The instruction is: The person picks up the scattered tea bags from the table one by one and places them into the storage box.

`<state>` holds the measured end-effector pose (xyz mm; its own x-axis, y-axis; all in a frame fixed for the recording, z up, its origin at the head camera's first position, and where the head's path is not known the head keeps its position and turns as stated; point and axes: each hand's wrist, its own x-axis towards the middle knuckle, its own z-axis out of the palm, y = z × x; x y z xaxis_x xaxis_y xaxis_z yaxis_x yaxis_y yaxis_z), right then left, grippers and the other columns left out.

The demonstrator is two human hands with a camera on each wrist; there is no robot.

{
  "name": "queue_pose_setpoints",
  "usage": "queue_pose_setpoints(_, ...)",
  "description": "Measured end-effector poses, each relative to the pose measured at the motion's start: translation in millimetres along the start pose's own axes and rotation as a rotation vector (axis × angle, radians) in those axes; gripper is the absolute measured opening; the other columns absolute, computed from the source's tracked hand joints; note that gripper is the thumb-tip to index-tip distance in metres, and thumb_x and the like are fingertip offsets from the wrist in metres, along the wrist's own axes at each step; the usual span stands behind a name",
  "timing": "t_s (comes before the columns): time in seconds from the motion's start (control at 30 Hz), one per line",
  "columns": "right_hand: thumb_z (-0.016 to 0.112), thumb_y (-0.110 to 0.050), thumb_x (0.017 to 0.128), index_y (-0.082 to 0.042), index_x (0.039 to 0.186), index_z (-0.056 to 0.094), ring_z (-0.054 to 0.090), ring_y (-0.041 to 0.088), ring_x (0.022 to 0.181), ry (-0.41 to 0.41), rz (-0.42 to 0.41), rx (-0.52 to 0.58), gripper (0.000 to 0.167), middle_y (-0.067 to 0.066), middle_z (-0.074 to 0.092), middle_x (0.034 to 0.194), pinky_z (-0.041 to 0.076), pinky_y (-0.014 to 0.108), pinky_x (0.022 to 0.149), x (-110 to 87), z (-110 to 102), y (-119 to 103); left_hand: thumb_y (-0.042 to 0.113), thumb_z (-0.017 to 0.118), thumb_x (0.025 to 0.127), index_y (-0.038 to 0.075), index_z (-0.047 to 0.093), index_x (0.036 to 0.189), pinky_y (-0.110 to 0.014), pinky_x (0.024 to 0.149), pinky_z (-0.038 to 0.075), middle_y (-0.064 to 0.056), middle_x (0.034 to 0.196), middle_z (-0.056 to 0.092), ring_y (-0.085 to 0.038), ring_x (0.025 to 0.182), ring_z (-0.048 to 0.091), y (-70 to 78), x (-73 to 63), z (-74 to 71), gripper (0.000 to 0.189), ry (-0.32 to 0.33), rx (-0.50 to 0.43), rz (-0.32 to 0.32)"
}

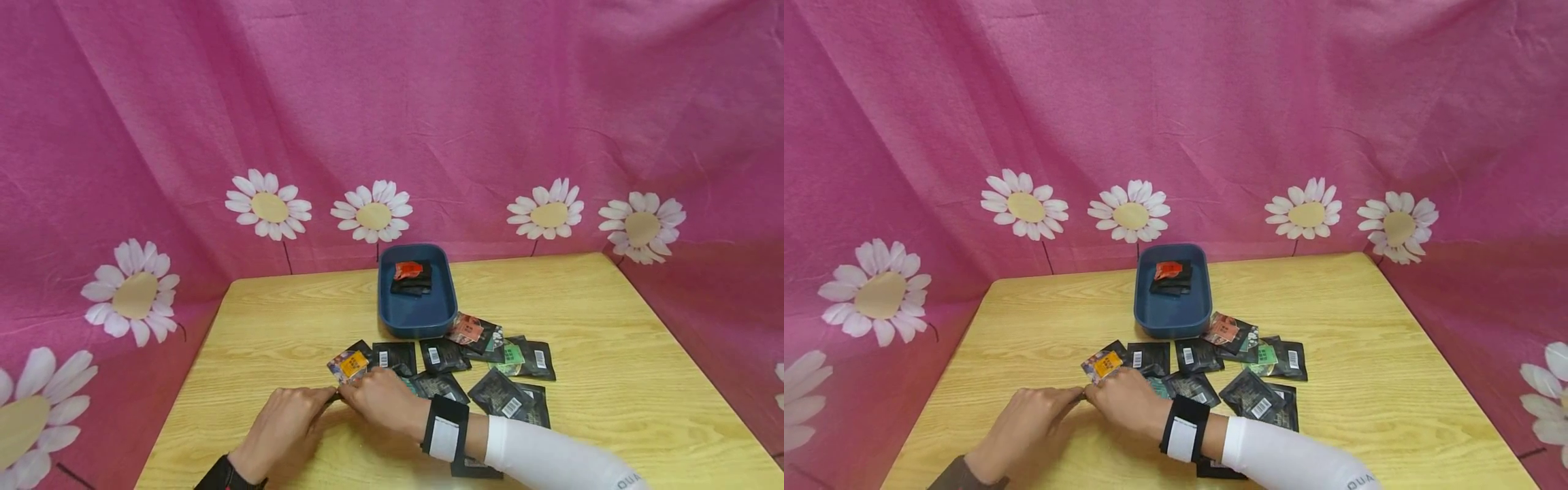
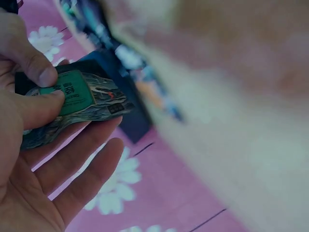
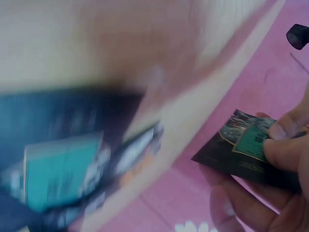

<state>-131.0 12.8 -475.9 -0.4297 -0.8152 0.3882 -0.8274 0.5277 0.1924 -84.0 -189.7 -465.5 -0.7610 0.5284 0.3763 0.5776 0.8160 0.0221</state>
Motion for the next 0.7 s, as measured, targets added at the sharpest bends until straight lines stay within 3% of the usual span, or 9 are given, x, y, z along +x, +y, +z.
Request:
queue_pose_setpoints(0.17,0.061,-0.025,0.097,-0.02,0.102,0.067,0.068,0.005,0.072,0.027,0.076,0.076,0.01,-0.01,0.074,0.087,0.053,0.027,0.061,-0.1,-22.0,23.9,0.008,0.074,0.084,0.017,0.07,0.105,-0.017,0.043,0.028,0.011,0.061,0.058,-0.001,0.051,0.049,-2.7,33.5,-11.9,0.024,0.078,0.105,0.103)
queue_pose_setpoints(0.33,0.061,-0.02,0.096,-0.017,0.111,0.067,0.07,0.008,0.08,0.059,0.112,0.059,0.017,-0.007,0.075,0.097,0.055,0.028,0.068,1.9,-40.9,43.3,0.009,0.077,0.083,0.012,0.072,0.109,-0.025,0.05,0.049,0.003,0.088,0.075,-0.01,0.068,0.068,-3.1,60.1,-23.6,0.027,0.139,0.151,0.159)
queue_pose_setpoints(0.53,0.063,-0.02,0.095,-0.017,0.111,0.068,0.071,0.012,0.082,0.085,0.147,-0.028,0.017,-0.004,0.075,0.099,0.056,0.031,0.069,4.3,-57.1,71.0,0.014,0.072,0.088,0.01,0.07,0.114,-0.028,0.054,0.053,0.0,0.093,0.076,-0.013,0.073,0.07,-3.2,96.1,-30.7,0.026,0.132,0.147,0.192)
queue_pose_setpoints(0.7,0.066,-0.019,0.094,-0.016,0.114,0.07,0.072,0.016,0.089,0.068,0.193,-0.072,0.021,-0.003,0.075,0.104,0.057,0.035,0.076,2.6,-58.2,100.3,0.015,0.068,0.091,0.01,0.069,0.117,-0.03,0.057,0.055,-0.002,0.098,0.075,-0.016,0.076,0.071,-4.6,133.0,-19.7,0.026,0.085,0.144,0.186)
